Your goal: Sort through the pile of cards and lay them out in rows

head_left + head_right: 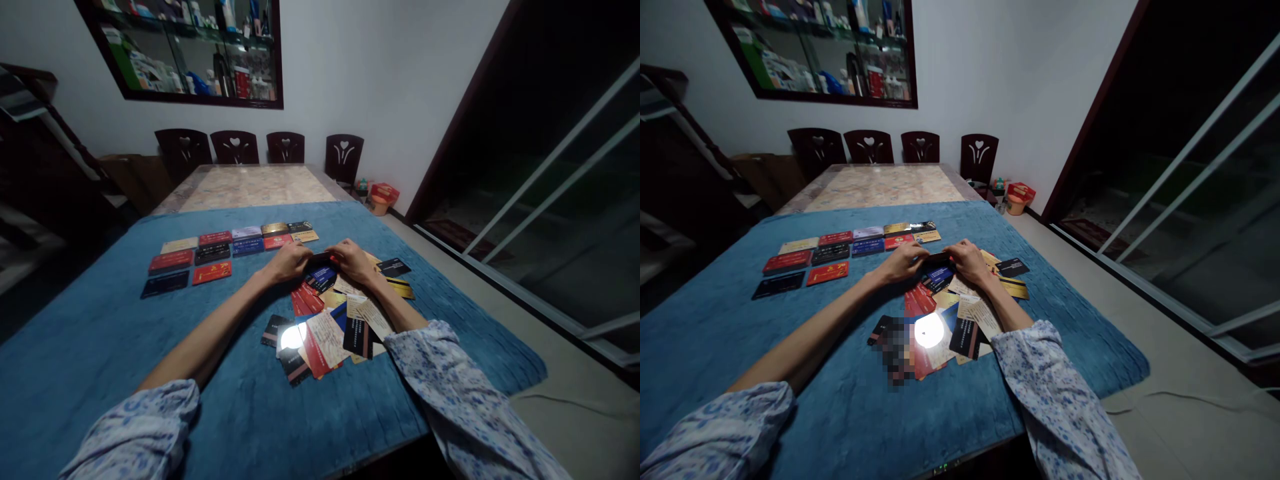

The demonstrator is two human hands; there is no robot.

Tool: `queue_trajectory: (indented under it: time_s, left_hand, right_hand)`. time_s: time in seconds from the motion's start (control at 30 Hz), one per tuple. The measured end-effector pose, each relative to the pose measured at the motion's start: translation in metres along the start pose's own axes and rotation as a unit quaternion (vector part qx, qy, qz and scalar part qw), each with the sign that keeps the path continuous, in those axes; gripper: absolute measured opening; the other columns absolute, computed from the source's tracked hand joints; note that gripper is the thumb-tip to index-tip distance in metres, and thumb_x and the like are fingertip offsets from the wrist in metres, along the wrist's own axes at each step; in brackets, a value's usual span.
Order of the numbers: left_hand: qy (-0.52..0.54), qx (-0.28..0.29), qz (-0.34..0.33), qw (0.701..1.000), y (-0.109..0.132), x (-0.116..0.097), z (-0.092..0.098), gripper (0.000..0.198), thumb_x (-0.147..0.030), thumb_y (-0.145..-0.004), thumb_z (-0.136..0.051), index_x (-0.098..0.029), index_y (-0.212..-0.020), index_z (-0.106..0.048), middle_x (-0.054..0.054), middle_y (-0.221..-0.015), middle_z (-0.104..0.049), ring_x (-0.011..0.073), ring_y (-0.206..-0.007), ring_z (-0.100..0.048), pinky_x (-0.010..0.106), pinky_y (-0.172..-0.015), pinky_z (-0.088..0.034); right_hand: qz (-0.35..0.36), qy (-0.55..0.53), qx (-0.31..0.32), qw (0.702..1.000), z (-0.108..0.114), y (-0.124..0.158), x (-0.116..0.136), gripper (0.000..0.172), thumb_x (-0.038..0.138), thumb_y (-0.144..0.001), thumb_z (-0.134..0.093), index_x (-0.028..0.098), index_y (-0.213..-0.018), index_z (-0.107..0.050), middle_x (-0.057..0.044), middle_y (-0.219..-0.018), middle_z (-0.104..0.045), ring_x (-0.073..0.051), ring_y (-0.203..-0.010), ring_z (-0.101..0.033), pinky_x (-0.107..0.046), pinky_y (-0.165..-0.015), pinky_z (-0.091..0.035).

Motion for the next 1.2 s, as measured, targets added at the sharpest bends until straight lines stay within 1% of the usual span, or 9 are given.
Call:
queue_trajectory:
  time_s: [0.2, 0.33, 0.5, 0.57, 0.67, 0.77, 0.87, 1.0, 1.2]
  left_hand:
    - [0.037, -0.016, 0.014, 0.999, 0.000, -0.001, -0.001, 0.030, -0.014, -0.088, -0.049, -0.015, -0.098, -0.077, 0.011, -0.093, -0.074, 0.0206, -0.085, -0.066, 0.035, -0.082, -0.053]
    - [0.050, -0.024, 0.025, 0.998, 0.000, -0.001, -0.004, 0.030, -0.014, -0.089, -0.048, -0.015, -0.101, -0.076, 0.010, -0.095, -0.075, 0.0209, -0.087, -0.067, 0.035, -0.084, -0.054]
    - [0.071, -0.043, 0.033, 0.996, 0.002, 0.001, -0.005, 0.040, -0.010, -0.087, -0.047, -0.015, -0.121, -0.069, 0.012, -0.110, -0.075, 0.0225, -0.096, -0.068, 0.036, -0.088, -0.054]
    - [0.074, -0.041, 0.035, 0.996, 0.003, 0.002, -0.006, 0.044, -0.009, -0.085, -0.048, -0.015, -0.124, -0.067, 0.012, -0.110, -0.075, 0.0228, -0.096, -0.068, 0.036, -0.088, -0.054]
    - [0.066, -0.034, 0.039, 0.997, 0.004, 0.005, -0.009, 0.045, -0.009, -0.082, -0.050, -0.014, -0.124, -0.066, 0.013, -0.108, -0.075, 0.0240, -0.096, -0.069, 0.037, -0.089, -0.054]
    - [0.047, -0.031, 0.044, 0.997, 0.005, 0.008, -0.013, 0.047, -0.010, -0.081, -0.051, -0.014, -0.126, -0.064, 0.014, -0.115, -0.073, 0.0254, -0.102, -0.068, 0.039, -0.093, -0.052]
    - [0.022, -0.019, 0.059, 0.998, 0.006, 0.008, -0.015, 0.049, -0.012, -0.082, -0.052, -0.015, -0.131, -0.060, 0.015, -0.119, -0.072, 0.0262, -0.105, -0.067, 0.040, -0.095, -0.052]
    - [-0.011, -0.007, 0.089, 0.996, 0.007, 0.003, -0.015, 0.051, -0.014, -0.084, -0.052, -0.019, -0.134, -0.057, 0.014, -0.124, -0.069, 0.0275, -0.111, -0.064, 0.043, -0.097, -0.049]
    - [-0.026, 0.000, 0.121, 0.992, 0.007, -0.002, -0.015, 0.051, -0.015, -0.085, -0.052, -0.020, -0.136, -0.057, 0.015, -0.123, -0.066, 0.0315, -0.116, -0.060, 0.048, -0.101, -0.045]
  right_hand:
    - [-0.014, 0.008, -0.011, 1.000, 0.002, 0.000, 0.001, 0.041, 0.006, -0.086, -0.053, 0.018, -0.119, -0.073, -0.012, -0.103, -0.072, -0.024, -0.096, -0.059, -0.033, -0.084, -0.049]
    - [-0.021, 0.005, -0.022, 1.000, 0.000, 0.000, 0.003, 0.044, 0.008, -0.087, -0.052, 0.020, -0.126, -0.069, -0.010, -0.100, -0.070, -0.023, -0.093, -0.060, -0.033, -0.085, -0.049]
    - [-0.029, 0.000, -0.022, 0.999, 0.002, 0.000, 0.009, 0.044, 0.008, -0.089, -0.052, 0.020, -0.130, -0.065, -0.010, -0.101, -0.069, -0.023, -0.094, -0.061, -0.033, -0.087, -0.049]
    - [-0.026, -0.004, -0.018, 0.999, 0.003, 0.000, 0.010, 0.042, 0.010, -0.091, -0.052, 0.021, -0.129, -0.065, -0.010, -0.102, -0.070, -0.023, -0.094, -0.061, -0.033, -0.087, -0.048]
    - [-0.028, -0.003, -0.002, 1.000, 0.004, 0.000, 0.010, 0.041, 0.011, -0.091, -0.053, 0.022, -0.129, -0.066, -0.010, -0.103, -0.071, -0.024, -0.094, -0.060, -0.034, -0.086, -0.048]
    - [-0.034, 0.012, 0.014, 0.999, 0.004, 0.000, 0.009, 0.044, 0.010, -0.091, -0.053, 0.021, -0.132, -0.065, -0.011, -0.104, -0.072, -0.025, -0.095, -0.060, -0.036, -0.086, -0.048]
    - [-0.028, 0.027, 0.031, 0.999, 0.004, -0.001, 0.009, 0.048, 0.009, -0.090, -0.052, 0.021, -0.136, -0.063, -0.011, -0.111, -0.073, -0.025, -0.096, -0.059, -0.036, -0.087, -0.046]
    - [-0.018, 0.052, 0.052, 0.997, 0.003, -0.004, 0.011, 0.050, 0.011, -0.092, -0.052, 0.022, -0.139, -0.060, -0.011, -0.122, -0.070, -0.026, -0.104, -0.056, -0.038, -0.089, -0.044]
    - [-0.018, 0.117, 0.056, 0.991, 0.004, -0.008, 0.016, 0.049, 0.015, -0.094, -0.051, 0.021, -0.142, -0.058, -0.014, -0.117, -0.065, -0.028, -0.109, -0.050, -0.038, -0.086, -0.042]
Point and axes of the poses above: each hand's wrist, its own y-axis away from the middle knuckle, its own z-axis out of the back of the hand, x = y × z, the point moved 1 cm from there along -y, towards the middle knuckle
